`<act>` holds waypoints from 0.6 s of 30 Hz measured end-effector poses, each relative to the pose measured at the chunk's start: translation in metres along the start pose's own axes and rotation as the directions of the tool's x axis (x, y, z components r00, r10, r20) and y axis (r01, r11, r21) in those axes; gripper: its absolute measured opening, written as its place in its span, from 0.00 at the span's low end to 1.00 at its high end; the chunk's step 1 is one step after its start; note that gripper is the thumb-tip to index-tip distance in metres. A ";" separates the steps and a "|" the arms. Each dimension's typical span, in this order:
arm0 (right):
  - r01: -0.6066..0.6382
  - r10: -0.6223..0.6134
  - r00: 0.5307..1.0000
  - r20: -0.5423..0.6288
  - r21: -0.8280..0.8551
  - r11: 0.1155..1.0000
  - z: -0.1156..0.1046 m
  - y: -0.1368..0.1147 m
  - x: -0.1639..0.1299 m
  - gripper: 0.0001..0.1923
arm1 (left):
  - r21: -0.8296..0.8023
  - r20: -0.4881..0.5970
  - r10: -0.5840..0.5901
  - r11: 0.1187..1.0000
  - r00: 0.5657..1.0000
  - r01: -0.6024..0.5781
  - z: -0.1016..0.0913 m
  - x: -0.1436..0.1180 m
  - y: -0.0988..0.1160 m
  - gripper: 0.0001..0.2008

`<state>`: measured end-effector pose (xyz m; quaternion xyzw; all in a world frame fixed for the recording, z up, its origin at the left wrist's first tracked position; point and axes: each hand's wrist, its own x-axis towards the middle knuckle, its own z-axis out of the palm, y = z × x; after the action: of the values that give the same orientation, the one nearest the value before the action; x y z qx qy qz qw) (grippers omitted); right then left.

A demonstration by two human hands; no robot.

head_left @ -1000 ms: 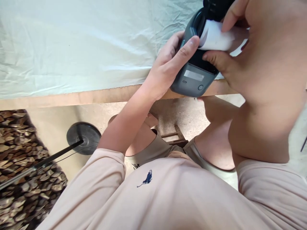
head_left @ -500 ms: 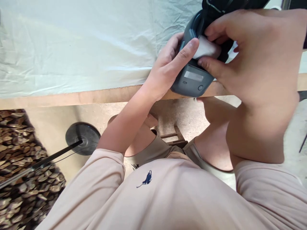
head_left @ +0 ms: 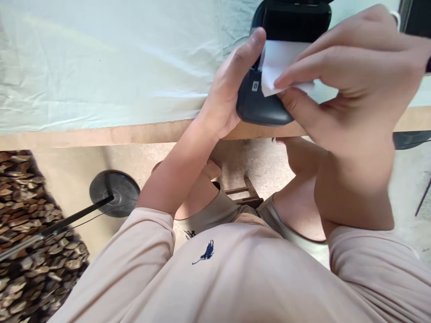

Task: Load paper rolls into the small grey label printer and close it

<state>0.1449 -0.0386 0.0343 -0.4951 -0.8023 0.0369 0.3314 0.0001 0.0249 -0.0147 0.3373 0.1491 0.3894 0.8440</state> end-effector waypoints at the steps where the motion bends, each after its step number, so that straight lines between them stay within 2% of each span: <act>1: 0.034 -0.034 0.999 -0.012 0.012 0.999 0.002 0.001 -0.001 0.09 | -0.014 -0.007 0.006 1.000 1.000 -0.006 0.001 -0.002 0.000 0.11; 3: 0.058 -0.057 0.998 -0.025 0.045 0.997 0.005 0.004 -0.003 0.12 | 0.005 -0.036 0.021 1.000 0.999 -0.021 0.000 -0.004 -0.002 0.05; 5: 0.021 -0.015 0.998 -0.063 0.084 0.996 0.007 0.007 -0.005 0.13 | 0.056 -0.055 0.038 0.998 0.998 -0.035 -0.003 -0.005 -0.005 0.03; 7: -0.080 0.095 0.986 -0.136 0.118 0.990 0.009 0.009 -0.006 0.14 | 0.120 -0.040 0.045 0.992 0.998 -0.040 -0.004 -0.005 -0.007 0.05; 10: -0.208 0.235 0.939 -0.252 0.131 0.969 0.009 0.011 -0.007 0.17 | 0.190 -0.031 0.035 0.981 0.999 -0.029 -0.004 -0.005 -0.007 0.11; 12: -0.205 0.215 0.950 -0.225 0.066 0.977 0.008 0.013 -0.007 0.16 | 0.191 -0.041 0.031 0.981 0.999 -0.023 -0.004 -0.006 -0.007 0.12; 14: -0.129 0.124 0.986 -0.109 -0.043 0.991 0.006 0.014 -0.008 0.15 | 0.162 -0.050 0.034 0.986 0.998 -0.026 -0.004 -0.005 -0.006 0.11; 16: -0.053 0.052 0.999 -0.011 -0.118 0.992 0.006 0.017 -0.010 0.15 | 0.134 -0.059 0.038 0.991 0.998 -0.030 -0.005 -0.004 -0.005 0.10; 18: -0.010 0.008 1.000 -0.015 -0.128 0.992 0.007 0.020 -0.013 0.16 | 0.107 -0.019 0.019 0.994 1.000 -0.017 -0.007 -0.002 -0.004 0.09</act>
<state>0.1601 -0.0373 0.0152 -0.5193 -0.7983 -0.0167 0.3047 -0.0026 0.0243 -0.0231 0.3797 0.1750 0.3918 0.8196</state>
